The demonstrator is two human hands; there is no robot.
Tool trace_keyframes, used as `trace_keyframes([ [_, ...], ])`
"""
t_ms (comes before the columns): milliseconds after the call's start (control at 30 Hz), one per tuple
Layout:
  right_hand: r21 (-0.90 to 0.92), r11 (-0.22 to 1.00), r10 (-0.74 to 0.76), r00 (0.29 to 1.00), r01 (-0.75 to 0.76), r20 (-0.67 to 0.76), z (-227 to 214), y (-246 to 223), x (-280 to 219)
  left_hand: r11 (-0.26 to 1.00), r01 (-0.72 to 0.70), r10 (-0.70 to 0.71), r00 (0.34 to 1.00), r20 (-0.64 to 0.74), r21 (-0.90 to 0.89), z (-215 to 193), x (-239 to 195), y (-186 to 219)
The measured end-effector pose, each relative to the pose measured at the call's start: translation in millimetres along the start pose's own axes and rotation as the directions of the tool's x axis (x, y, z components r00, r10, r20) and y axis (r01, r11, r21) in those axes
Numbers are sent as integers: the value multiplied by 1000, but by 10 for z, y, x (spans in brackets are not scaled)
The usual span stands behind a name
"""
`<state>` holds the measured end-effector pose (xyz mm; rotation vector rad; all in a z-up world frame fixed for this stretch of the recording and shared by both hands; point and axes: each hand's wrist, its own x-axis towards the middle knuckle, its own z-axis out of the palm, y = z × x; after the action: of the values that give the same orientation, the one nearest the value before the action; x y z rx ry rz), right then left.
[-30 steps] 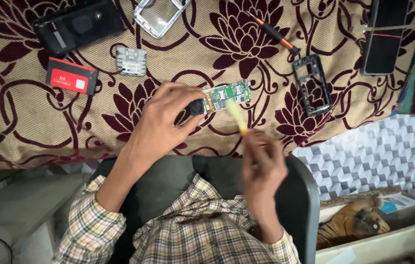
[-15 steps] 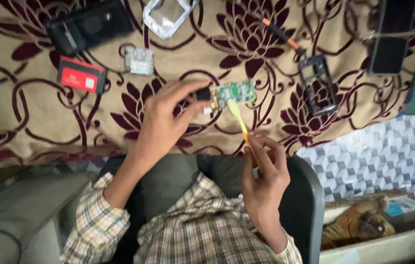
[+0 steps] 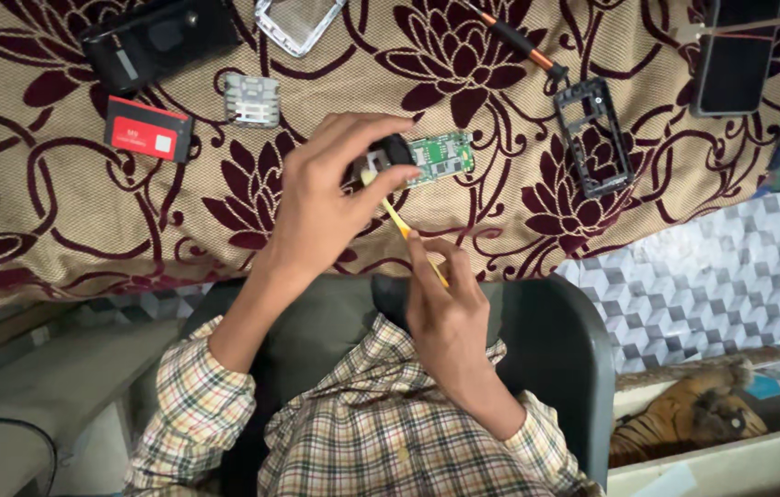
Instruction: The person cleans a small green circuit board and a transparent phone frame using a yellow toothbrush. They then place the circuit board into a black phone casing and press the edges to secure it.
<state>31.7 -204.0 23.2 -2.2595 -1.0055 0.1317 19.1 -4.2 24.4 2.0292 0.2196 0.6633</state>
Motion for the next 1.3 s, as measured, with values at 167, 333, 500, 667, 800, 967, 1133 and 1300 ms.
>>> trace_keyframes([
  [167,24,997,70,994,-68,-88,-151,114,-162,994,105,-105,994,42,-16,-55,-8,-83],
  [333,87,987,147,983,-137,-114,-77,197,-130,994,78,-85,992,93,76,-69,-19,-126],
  [500,5,996,86,993,-85,-84,-53,251,-43,986,138,-148,982,117,90,-27,-43,-170],
  [667,43,986,166,978,-161,-125,-70,295,-91,987,35,-58,988,141,155,-8,-95,-250],
  [800,129,987,112,990,-100,-87,-91,258,-149,978,-67,24,978,209,198,-21,-97,-240],
  [967,127,968,236,959,-217,-159,-176,290,-133,986,-75,42,974,221,146,-82,-148,-254],
  [1133,143,971,210,970,-192,-119,-170,267,-149,988,-44,16,981,192,146,-60,-137,-223],
  [1300,135,984,137,983,-120,-124,-78,194,-72,997,45,-52,989,138,56,-70,-146,-225],
])
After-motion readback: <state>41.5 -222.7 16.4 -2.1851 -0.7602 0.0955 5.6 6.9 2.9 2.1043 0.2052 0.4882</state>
